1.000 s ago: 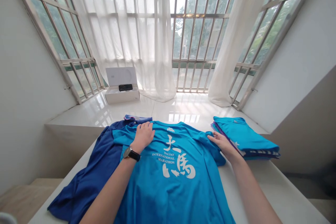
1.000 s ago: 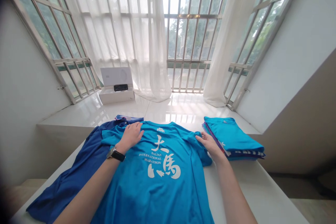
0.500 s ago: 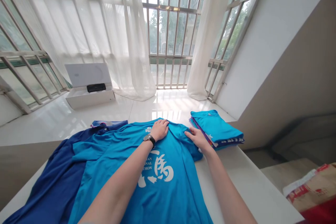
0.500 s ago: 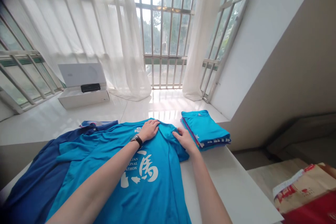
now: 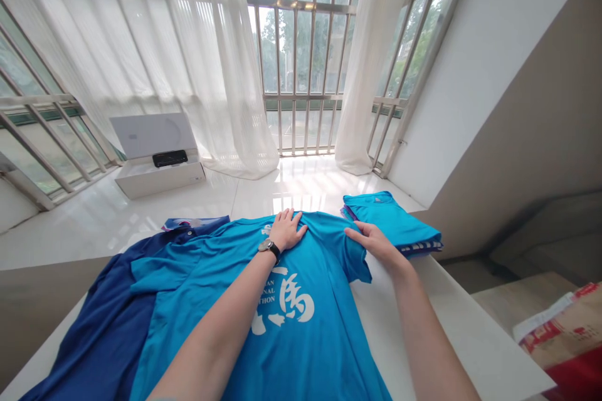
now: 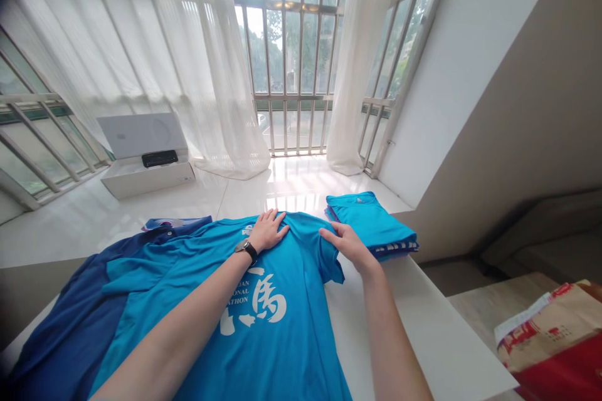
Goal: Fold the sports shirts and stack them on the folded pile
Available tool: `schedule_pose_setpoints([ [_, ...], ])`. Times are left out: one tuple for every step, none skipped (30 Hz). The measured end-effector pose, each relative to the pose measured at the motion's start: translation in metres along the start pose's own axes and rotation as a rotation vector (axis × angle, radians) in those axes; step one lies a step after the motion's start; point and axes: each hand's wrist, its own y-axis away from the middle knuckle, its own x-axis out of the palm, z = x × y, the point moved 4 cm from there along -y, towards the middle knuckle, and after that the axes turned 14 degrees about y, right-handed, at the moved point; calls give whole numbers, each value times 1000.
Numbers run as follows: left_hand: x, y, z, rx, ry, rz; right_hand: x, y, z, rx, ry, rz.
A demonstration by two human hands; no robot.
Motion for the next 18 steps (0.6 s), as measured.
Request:
schedule_pose_setpoints([
  [-5,3,-5,2,-16,-48,-1,-2,2,-12,-65,-91],
  [-9,7,-11,10,-30,-92,0,-5,2,-20,-112,-154],
  [-11,11,-18,25,-37,-121,2,-7,1,-19,-137,-189],
  [-12,15,-26,45,-31,-122,5,-10,0,-8,-147,-203],
  [-10,19,-33,54,-11,-95,8,-12,-2,13,-152,-204],
  [-6,23,-38,51,15,-59,10,-13,-4,43,-163,-202],
  [-2,27,-43,44,42,-36,12,-14,-6,76,-191,-205],
  [2,30,-47,40,66,-29,14,-15,-8,113,-236,-214],
  [7,33,-50,35,86,-26,15,-16,-9,152,-296,-234],
  [11,35,-52,31,106,-21,15,-17,-11,186,-365,-265],
  [15,37,-52,26,126,-11,14,-17,-12,213,-433,-309],
  [18,38,-53,19,146,6,14,-18,-13,232,-499,-360],
  [20,39,-53,12,167,25,13,-18,-15,248,-560,-412],
  [21,40,-53,7,186,37,12,-19,-16,260,-615,-460],
  [20,40,-53,6,204,39,12,-20,-18,264,-666,-498],
  [18,40,-54,12,219,30,13,-21,-21,269,-708,-518],
  [15,39,-56,23,235,11,15,-22,-24,270,-741,-525],
  [11,39,-58,38,256,-15,17,-24,-26,255,-761,-512],
])
